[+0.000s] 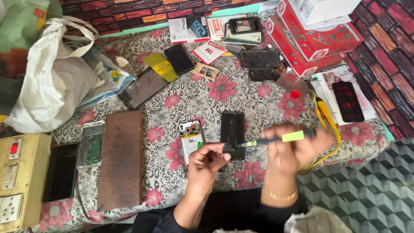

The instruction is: The person uses a screwdriver to remove and reinsert screws on a disassembled smartphone, handling the phone body and battery while working at a cluttered repair table.

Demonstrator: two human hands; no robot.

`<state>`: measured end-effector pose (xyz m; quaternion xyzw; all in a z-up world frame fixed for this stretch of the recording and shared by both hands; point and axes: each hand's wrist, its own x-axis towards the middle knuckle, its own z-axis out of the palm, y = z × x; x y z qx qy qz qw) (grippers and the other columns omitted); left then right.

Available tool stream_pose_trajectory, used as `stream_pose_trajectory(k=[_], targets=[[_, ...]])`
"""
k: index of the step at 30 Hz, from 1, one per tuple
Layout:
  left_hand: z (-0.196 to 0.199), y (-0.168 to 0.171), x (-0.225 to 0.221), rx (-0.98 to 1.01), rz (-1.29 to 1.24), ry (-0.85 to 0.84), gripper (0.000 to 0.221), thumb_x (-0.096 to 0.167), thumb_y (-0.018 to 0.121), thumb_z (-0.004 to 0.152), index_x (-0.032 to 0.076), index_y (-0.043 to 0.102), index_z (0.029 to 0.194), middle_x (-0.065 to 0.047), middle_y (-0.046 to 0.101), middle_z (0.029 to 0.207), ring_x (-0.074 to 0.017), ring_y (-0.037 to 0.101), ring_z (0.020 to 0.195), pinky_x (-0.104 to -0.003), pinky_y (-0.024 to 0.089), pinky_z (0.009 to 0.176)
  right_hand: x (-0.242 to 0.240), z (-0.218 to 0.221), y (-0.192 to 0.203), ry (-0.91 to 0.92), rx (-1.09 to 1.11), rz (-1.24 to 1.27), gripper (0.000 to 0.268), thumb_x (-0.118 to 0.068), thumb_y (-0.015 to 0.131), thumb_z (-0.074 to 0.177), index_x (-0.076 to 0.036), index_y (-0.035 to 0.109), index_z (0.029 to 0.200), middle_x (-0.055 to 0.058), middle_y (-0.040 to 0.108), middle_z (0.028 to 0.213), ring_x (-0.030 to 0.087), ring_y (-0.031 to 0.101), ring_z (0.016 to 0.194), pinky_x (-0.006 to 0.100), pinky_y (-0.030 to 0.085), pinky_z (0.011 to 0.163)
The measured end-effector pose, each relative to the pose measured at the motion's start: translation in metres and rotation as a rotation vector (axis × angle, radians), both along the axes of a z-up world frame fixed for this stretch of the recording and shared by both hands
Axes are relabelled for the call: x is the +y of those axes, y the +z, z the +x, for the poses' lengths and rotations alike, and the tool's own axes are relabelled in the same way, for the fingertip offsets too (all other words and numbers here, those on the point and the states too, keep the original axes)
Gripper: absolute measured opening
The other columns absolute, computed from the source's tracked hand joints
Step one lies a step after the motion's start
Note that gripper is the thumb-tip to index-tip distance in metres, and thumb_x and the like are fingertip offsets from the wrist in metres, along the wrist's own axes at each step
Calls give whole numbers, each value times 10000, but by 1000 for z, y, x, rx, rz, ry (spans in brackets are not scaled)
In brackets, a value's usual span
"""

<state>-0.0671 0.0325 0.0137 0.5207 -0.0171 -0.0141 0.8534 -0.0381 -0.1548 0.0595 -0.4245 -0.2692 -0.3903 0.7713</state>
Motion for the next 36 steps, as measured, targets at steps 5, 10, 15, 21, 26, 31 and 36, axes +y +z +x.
stream_pose_trajectory(k=[5, 10, 15, 21, 26, 31, 36], targets=[[-38, 11, 9, 22, 1, -4, 259, -93, 815, 806, -14, 767, 1049, 4, 709, 847, -35, 493, 666, -199, 440, 613, 29, -56, 2, -210, -86, -75, 623, 18, 701, 947, -230, 378, 1419, 132, 724, 1018, 255, 739, 840, 424, 658, 747], [-80, 35, 36, -242, -104, -124, 199, -84, 762, 880, 16, 726, 1050, -33, 697, 1000, -116, 615, 913, -272, 506, 854, 36, -99, 4, 83, 106, 147, 637, 29, 694, 1011, -190, 337, 1490, 163, 710, 1070, 266, 711, 905, 418, 619, 809], [-123, 71, 65, -521, 225, 52, 99, 6, 720, 913, 55, 708, 998, -58, 758, 1053, -177, 715, 1038, -326, 540, 944, 49, -142, 14, 288, 194, 137, 631, 3, 698, 1024, -192, 333, 1500, 153, 689, 1111, 263, 684, 932, 440, 576, 842], [-164, 52, 87, -471, 609, 270, 134, 91, 786, 882, 46, 774, 1008, -57, 768, 927, -145, 681, 850, -286, 548, 766, 79, -195, 23, 260, 232, 71, 641, 10, 696, 1012, -204, 336, 1497, 136, 677, 1098, 252, 665, 941, 442, 574, 842], [-147, -58, 99, 268, -9, -324, 173, 15, 762, 853, 4, 752, 1025, -39, 776, 880, -111, 640, 714, -271, 519, 664, 81, -197, 17, 272, 297, 77, 636, -1, 696, 1029, -188, 334, 1518, 139, 678, 1110, 270, 680, 935, 437, 581, 835], [-122, -155, 129, 178, 182, -348, 114, 61, 661, 947, 21, 694, 1048, -61, 743, 1158, -100, 642, 992, -254, 489, 926, 75, -182, 5, 326, 299, 37, 616, 4, 707, 1032, -176, 354, 1504, 151, 691, 1102, 273, 694, 929, 433, 588, 839], [-107, -184, 126, 246, 130, -376, 127, 81, 560, 1001, 32, 628, 1095, -98, 731, 1248, -161, 635, 1131, -302, 442, 977, 73, -170, -21, 440, 319, -130, 609, 32, 698, 980, -149, 381, 1468, 186, 701, 1118, 279, 714, 923, 457, 611, 857]])
